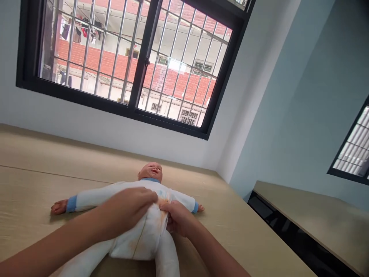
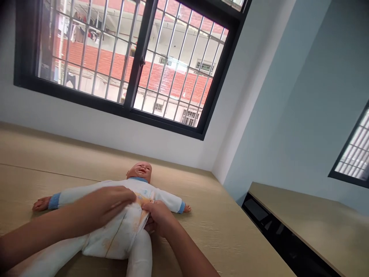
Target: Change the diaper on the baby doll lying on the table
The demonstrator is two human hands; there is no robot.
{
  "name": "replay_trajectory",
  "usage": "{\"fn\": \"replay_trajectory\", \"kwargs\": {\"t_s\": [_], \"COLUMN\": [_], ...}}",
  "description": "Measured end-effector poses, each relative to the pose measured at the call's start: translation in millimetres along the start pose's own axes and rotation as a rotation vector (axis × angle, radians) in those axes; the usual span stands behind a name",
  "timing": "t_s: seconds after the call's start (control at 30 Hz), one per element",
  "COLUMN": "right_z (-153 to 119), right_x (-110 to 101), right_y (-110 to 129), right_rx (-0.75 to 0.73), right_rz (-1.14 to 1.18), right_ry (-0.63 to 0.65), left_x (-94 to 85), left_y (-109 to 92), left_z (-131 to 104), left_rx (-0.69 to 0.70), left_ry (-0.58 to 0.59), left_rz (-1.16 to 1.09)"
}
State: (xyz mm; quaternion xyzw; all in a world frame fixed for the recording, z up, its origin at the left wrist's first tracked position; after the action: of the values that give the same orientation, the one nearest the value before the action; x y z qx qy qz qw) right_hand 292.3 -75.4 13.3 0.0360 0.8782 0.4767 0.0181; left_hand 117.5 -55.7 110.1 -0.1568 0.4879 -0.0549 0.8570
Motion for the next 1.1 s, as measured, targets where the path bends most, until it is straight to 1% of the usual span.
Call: {"fn": "replay_trajectory", "kwargs": {"t_s": [0.03, 0.07, 0.1, 0.13, 0.2, 0.27, 0.33, 0.4, 0.43, 0.5, 0.53, 0.63, 0.67, 0.73, 0.83, 0.93, 1.0, 1.1], "right_z": [-3, -5, -7, -8, -9, -9, -7, -5, -4, -2, -2, 1, 1, 2, 3, 2, -3, -16], "right_x": [0, -1, -6, -13, -35, -64, -86, -95, -93, -81, -72, -39, -31, -25, -34, -56, -76, -102], "right_y": [2, 3, 4, 4, 2, -3, -10, -17, -18, -19, -19, -22, -24, -26, -29, -29, -23, -14], "right_rx": [-0.016, -0.033, -0.051, -0.067, -0.111, -0.191, -0.27, -0.346, -0.377, -0.424, -0.426, -0.368, -0.353, -0.345, -0.328, -0.317, -0.369, -0.45], "right_rz": [-0.009, -0.02, -0.034, -0.046, -0.058, -0.048, -0.026, 0.008, 0.031, 0.084, 0.107, 0.131, 0.132, 0.135, 0.104, -0.01, -0.128, -0.363], "right_ry": [0.01, 0.016, 0.012, -0.007, -0.088, -0.222, -0.32, -0.338, -0.315, -0.239, -0.186, -0.002, 0.032, 0.022, -0.103, -0.261, -0.412, -0.662], "left_x": [14.4, 26.4, 37.4, 46.5, 60.1, 66.9, 67.8, 66.4, 65.6, 64.8, 64.5, 63.4, 63.0, 62.7, 63.2, 63.8, 64.0, 63.4], "left_y": [-12, -19, -22, -21, -12, -3, 2, 3, 3, 2, 2, 0, 0, 0, -2, -9, -14, -21], "left_z": [11, 20, 25, 29, 30, 26, 21, 18, 17, 16, 16, 18, 18, 18, 18, 16, 15, 14], "left_rx": [0.111, 0.194, 0.252, 0.274, 0.259, 0.225, 0.197, 0.168, 0.15, 0.116, 0.105, 0.078, 0.068, 0.057, 0.111, 0.24, 0.309, 0.358], "left_ry": [0.086, 0.111, 0.112, 0.09, 0.045, 0.02, 0.003, -0.003, -0.003, -0.001, -0.003, -0.005, -0.001, 0.01, 0.015, 0.014, 0.025, 0.041], "left_rz": [-0.023, -0.014, 0.017, 0.056, 0.124, 0.139, 0.113, 0.094, 0.092, 0.088, 0.085, 0.084, 0.086, 0.092, 0.106, 0.141, 0.19, 0.251]}}
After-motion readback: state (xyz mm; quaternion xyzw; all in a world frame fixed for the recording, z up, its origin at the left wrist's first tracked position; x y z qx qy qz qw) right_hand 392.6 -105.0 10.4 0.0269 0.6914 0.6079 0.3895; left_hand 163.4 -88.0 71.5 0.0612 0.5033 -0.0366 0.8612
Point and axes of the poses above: each hand's wrist, its own z-axis towards the middle knuckle, its own x-axis out of the palm, y = z × x, the point moved 6 cm from there along z, towards the middle knuckle, and after that the axes turned 15 degrees about x, right-handed, at the moved point
